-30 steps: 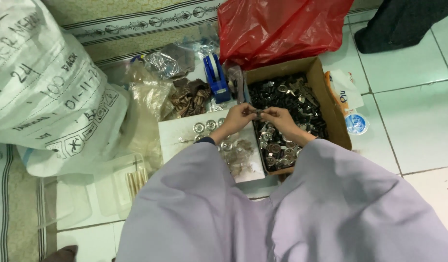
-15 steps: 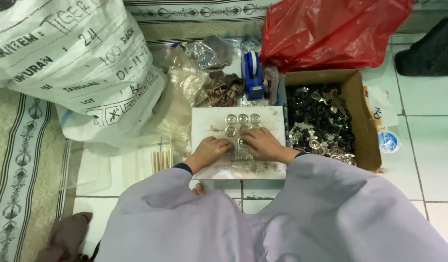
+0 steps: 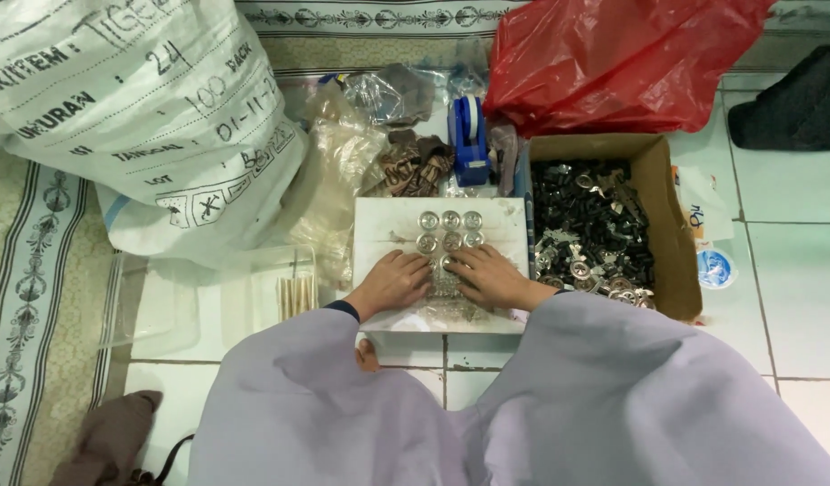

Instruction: The person sits on the floor and sorts small round metal parts from a cardboard box onto a white board. They pick up the parts one by one, place them in a grid pattern, and then gather them into a clear plastic bag.

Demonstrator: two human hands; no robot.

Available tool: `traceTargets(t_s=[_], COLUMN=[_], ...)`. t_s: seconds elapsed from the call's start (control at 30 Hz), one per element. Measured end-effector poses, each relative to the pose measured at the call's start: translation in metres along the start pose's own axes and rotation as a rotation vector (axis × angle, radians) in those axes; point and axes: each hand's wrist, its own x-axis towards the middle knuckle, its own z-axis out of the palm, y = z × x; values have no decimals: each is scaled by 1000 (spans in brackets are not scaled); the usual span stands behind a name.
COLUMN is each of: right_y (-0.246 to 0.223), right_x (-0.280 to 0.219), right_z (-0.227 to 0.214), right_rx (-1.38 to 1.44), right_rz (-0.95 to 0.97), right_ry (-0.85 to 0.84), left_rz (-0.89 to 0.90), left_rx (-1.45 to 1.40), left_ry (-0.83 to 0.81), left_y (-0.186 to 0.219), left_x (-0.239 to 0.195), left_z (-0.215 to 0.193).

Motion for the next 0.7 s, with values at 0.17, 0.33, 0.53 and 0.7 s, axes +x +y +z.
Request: traceTargets(t_s=[0.17,0.33,0.53,0.7], right_y=[37,96,137,145], right_x=[-10,-58,-143,-193], right_z=[-9,-36,-26,17], right_rx=[-16,-9,144,210], right_rz=[31,270,658,894], right_ry=[92,197,262,35], left_rz=[19,-44,-165,-199], left_rx=[-2,-93,-366,-707], left_ry=[57,80,209,-99], left_y=[-1,7,55,127], left_x=[28,89,176,236], left_z=[-6,-5,44,65])
